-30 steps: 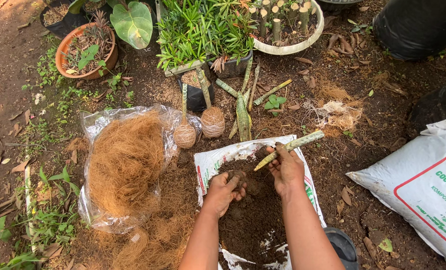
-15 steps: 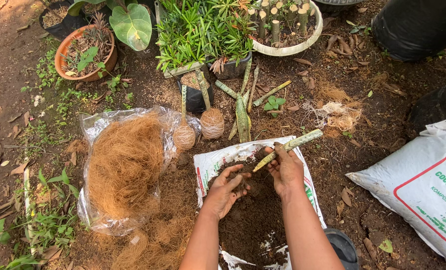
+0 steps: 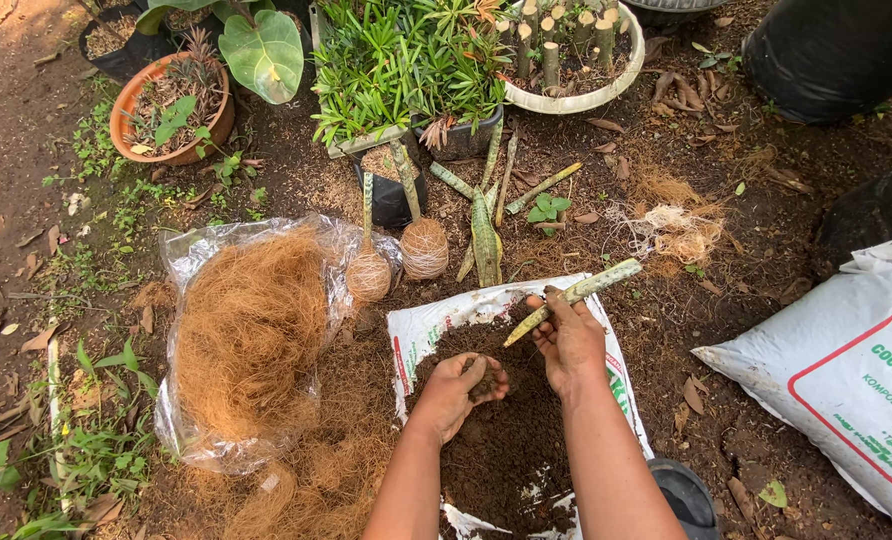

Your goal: The person wraps a plant cutting with coconut coir and secures it with string. They then pack soil around the base of the wrapped cutting to form a stable root ball.

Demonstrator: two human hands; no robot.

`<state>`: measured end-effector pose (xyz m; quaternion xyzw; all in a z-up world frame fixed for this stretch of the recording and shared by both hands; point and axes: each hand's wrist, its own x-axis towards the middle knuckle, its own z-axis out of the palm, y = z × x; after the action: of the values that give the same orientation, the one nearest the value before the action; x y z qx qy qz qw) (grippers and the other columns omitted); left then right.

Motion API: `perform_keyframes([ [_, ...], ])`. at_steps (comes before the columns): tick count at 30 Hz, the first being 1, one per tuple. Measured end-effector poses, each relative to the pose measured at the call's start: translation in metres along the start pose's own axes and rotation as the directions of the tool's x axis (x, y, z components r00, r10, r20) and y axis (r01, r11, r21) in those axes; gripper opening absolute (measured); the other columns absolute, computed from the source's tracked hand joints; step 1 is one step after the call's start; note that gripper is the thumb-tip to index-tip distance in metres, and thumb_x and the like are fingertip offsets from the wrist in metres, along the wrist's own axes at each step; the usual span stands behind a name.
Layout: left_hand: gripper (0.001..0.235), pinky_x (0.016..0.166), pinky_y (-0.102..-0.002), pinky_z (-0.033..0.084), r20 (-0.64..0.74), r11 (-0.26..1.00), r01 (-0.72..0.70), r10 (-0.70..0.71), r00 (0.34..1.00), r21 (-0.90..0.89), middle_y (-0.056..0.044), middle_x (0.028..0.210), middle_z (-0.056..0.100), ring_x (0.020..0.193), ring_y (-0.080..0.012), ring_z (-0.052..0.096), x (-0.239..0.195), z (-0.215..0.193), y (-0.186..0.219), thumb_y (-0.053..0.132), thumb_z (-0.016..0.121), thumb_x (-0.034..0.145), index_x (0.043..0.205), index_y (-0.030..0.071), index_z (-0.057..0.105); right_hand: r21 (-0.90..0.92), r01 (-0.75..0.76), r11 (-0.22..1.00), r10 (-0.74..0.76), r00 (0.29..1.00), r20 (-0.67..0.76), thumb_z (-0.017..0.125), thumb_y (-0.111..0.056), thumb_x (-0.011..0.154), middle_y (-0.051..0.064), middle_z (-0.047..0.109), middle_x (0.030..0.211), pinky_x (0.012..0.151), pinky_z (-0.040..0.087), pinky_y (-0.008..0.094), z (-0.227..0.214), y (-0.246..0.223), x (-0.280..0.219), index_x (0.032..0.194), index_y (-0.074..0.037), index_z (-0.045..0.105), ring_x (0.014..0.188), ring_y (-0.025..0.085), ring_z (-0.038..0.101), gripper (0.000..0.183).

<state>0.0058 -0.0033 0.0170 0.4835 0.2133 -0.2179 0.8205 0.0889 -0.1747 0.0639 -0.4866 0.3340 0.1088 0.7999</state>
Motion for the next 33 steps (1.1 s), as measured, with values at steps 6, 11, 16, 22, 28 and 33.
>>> perform_keyframes([
  [6, 0.039, 0.097, -0.036, 0.058, 0.025, 0.987, 0.033, -0.029, 0.999, -0.155, -0.015, 0.126, 0.071, 0.107, -0.0231, 0.074, -0.014, 0.014, 0.011, 0.005, 0.046, 0.100, 0.138, 0.000, 0.053, -0.006, -0.015, 1.000, 0.015, 1.000, -0.017, 0.068, -0.020, 0.096, 0.001, 0.063, 0.084, 0.067, 0.051, 0.026, -0.001, 0.000, 0.000, 0.114, -0.007, 0.064, 0.067, 0.008, 0.052, 0.023],
  [11, 0.035, 0.084, -0.037, 0.061, -0.088, 1.000, -0.025, 0.024, 0.996, -0.003, -0.020, 0.119, 0.074, 0.095, -0.0250, 0.075, -0.006, 0.009, 0.003, 0.002, 0.051, 0.100, 0.133, -0.005, 0.060, 0.000, -0.015, 1.000, 0.015, 1.000, -0.024, 0.068, -0.020, 0.098, 0.001, 0.063, 0.084, 0.067, 0.051, 0.027, 0.000, 0.001, 0.000, 0.115, -0.006, 0.063, 0.067, 0.008, 0.052, 0.023],
  [16, 0.029, 0.069, -0.034, 0.058, -0.063, 0.989, -0.031, 0.040, 0.997, 0.145, -0.016, 0.107, 0.078, 0.082, -0.0224, 0.073, -0.003, 0.003, -0.003, 0.006, 0.056, 0.100, 0.124, -0.004, 0.070, -0.027, -0.011, 1.000, 0.011, 1.000, -0.012, 0.067, -0.020, 0.096, 0.001, 0.067, 0.084, 0.067, 0.051, 0.026, 0.001, 0.000, -0.001, 0.115, -0.008, 0.065, 0.066, 0.008, 0.051, 0.023],
  [22, 0.033, 0.088, -0.027, 0.061, -0.088, 0.977, 0.115, -0.101, 0.991, 0.182, -0.011, 0.105, 0.076, 0.089, -0.0144, 0.070, -0.008, 0.004, 0.004, 0.013, 0.064, 0.099, 0.131, 0.012, 0.070, -0.009, -0.016, 1.000, 0.016, 0.999, -0.028, 0.069, -0.020, 0.096, 0.000, 0.061, 0.083, 0.068, 0.051, 0.026, 0.000, 0.000, 0.001, 0.116, -0.007, 0.065, 0.067, 0.008, 0.052, 0.024],
  [28, 0.036, 0.094, -0.035, 0.056, -0.220, 0.993, -0.028, 0.053, 0.974, 0.116, -0.015, 0.111, 0.075, 0.098, -0.0170, 0.073, -0.006, 0.003, 0.003, 0.003, 0.074, 0.091, 0.124, 0.004, 0.061, -0.004, -0.013, 1.000, 0.013, 1.000, -0.028, 0.069, -0.019, 0.096, 0.001, 0.061, 0.083, 0.067, 0.051, 0.026, -0.001, 0.002, 0.002, 0.116, -0.006, 0.065, 0.067, 0.008, 0.052, 0.024],
  [33, 0.030, 0.090, -0.042, 0.060, -0.134, 0.963, -0.076, 0.043, 0.990, -0.258, -0.020, 0.108, 0.072, 0.097, -0.0280, 0.074, -0.006, 0.009, 0.002, 0.009, 0.057, 0.099, 0.124, -0.005, 0.059, -0.007, -0.020, 1.000, 0.019, 1.000, -0.025, 0.068, -0.019, 0.096, 0.001, 0.063, 0.083, 0.068, 0.052, 0.027, 0.001, 0.000, 0.000, 0.116, -0.006, 0.065, 0.066, 0.008, 0.052, 0.024],
])
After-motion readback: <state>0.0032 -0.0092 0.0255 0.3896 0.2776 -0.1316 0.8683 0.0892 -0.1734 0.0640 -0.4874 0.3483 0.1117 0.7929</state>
